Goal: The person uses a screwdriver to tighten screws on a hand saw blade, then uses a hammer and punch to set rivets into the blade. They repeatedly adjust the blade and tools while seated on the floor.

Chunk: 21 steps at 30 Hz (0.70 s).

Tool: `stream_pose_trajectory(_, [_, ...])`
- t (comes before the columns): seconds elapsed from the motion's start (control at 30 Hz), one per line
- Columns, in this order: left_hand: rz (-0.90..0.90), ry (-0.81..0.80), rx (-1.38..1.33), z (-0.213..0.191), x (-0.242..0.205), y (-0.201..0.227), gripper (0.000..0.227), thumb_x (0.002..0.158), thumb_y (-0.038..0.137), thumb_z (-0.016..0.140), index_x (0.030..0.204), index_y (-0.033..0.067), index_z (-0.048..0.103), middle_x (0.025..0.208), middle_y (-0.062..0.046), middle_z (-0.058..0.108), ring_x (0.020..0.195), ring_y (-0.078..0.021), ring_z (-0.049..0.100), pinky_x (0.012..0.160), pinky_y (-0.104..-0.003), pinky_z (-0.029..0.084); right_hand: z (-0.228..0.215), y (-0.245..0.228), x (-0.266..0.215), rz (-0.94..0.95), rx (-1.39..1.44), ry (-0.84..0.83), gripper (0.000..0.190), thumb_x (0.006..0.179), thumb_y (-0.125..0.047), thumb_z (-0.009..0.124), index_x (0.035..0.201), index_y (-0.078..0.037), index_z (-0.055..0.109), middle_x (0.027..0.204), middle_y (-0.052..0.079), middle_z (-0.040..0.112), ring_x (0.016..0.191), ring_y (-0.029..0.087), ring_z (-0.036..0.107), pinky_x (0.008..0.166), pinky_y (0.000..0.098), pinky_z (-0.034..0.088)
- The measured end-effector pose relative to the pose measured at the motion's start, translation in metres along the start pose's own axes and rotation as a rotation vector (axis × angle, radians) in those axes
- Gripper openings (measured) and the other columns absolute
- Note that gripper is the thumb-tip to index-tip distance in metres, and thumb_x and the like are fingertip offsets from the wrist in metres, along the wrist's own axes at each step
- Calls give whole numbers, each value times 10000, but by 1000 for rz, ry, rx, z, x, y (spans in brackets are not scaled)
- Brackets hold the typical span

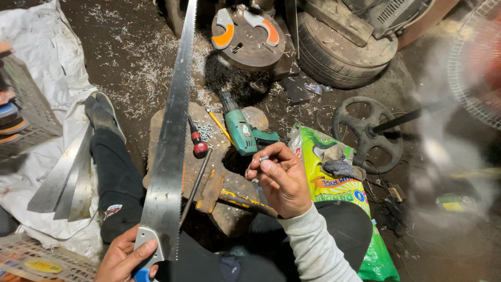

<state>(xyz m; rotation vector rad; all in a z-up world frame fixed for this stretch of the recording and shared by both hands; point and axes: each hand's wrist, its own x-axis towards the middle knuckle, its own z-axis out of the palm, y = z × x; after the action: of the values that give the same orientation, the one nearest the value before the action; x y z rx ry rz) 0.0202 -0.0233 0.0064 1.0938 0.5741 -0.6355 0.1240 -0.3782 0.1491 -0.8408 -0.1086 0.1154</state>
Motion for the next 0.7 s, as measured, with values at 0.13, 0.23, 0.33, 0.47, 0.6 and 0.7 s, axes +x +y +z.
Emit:
stream_pose_trajectory(0.13, [101,-91,-136,-3,-4,-6,278,891,52,666,1142,-66,676,803,-135,719,541,-158,657,411,-308,513,1,29,19,-70,-735,51,86,922,-61,699,981,-14,659,902,89,729,818,187,708,757,338,571])
stream_pose_trajectory(0.23, [168,-174,-160,-4,-5,-6,254,907,66,679,1130,-57,686,802,-125,728,523,-157,652,406,-282,508,-3,81,47,-142,-1240,-107,113,866,-121,726,909,-21,697,836,73,721,771,175,700,722,319,560])
stream_pose_trajectory(0.33, [155,-108,-166,-2,-9,-4,274,897,64,673,1146,-49,693,841,-106,735,577,-128,652,432,-278,521,-15,125,75,-237,-1419,-179,137,833,-140,761,895,-30,706,831,110,711,782,243,681,726,344,543])
stream_pose_trajectory(0.47, [118,-24,-188,-3,-15,-1,293,886,54,672,1166,-31,691,869,-101,732,615,-124,663,444,-287,530,-34,154,118,-142,-1353,-73,153,825,-156,755,896,-21,740,767,72,709,663,167,688,643,311,552])
stream_pose_trajectory(0.6, [80,46,-205,-6,-19,2,345,865,60,662,1206,12,694,886,-87,736,641,-113,674,438,-278,534,-49,143,145,343,-603,17,142,910,-153,728,891,-12,729,751,12,678,634,108,600,601,275,484])
stream_pose_trajectory(0.7, [36,103,-166,-9,-17,5,315,892,67,657,1198,-4,686,860,-95,713,653,-124,681,460,-299,564,-48,129,148,424,-328,121,179,943,-151,714,806,-43,675,677,-3,591,570,101,519,540,275,419])
